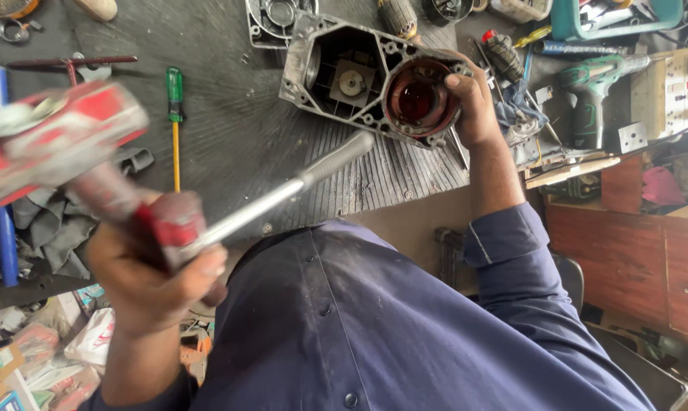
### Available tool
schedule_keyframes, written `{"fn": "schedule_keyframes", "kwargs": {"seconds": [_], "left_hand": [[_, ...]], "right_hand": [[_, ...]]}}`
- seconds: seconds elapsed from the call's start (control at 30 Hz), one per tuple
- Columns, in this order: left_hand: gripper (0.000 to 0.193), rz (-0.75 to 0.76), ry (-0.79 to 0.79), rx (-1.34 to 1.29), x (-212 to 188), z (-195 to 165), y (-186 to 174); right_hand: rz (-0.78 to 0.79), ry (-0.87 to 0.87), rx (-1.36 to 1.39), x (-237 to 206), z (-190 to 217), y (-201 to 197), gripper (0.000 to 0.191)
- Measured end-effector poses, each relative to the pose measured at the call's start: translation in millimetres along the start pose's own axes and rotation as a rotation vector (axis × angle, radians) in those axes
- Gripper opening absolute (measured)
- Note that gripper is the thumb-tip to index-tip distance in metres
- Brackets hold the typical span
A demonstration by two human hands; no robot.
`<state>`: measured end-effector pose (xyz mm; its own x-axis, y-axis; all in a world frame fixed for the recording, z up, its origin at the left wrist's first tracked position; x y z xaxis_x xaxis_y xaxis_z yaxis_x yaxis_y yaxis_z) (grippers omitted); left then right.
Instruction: The person applies a blue sealant to a red motor housing, then uses a hammer to seat a metal casing onto the assembly. They use a screwdriver to tighten fasteners and wipe the exterior with a cloth.
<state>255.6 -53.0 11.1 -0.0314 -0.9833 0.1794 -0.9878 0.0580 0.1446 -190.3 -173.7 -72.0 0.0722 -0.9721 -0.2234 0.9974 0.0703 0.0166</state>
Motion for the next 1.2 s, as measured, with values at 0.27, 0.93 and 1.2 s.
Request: {"fn": "schedule_keyframes", "kwargs": {"seconds": [0.27, 0.93, 1.2], "left_hand": [[0.026, -0.177, -0.121, -0.3, -49, 50, -89], [0.036, 0.081, -0.036, -0.291, -29, 27, -62], [0.041, 0.04, -0.095, -0.258, -35, 39, -62]], "right_hand": [[0.017, -0.03, -0.114, -4, 12, 10, 0.085], [0.025, -0.175, -0.323, -50, 44, 69, 0.087], [-0.024, -0.289, -0.507, -61, 53, 70, 0.082]]}}
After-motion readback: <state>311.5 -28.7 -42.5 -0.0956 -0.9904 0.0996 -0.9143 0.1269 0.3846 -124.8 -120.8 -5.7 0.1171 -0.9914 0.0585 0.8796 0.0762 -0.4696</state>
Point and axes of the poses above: each hand's wrist, its own x-axis towards the middle knuckle, its own y-axis out of the palm, z = x × y, the point moved 8 cm from there along x, towards the middle knuckle, and after that the axes turned 7 degrees about y, right-handed, at the moved point
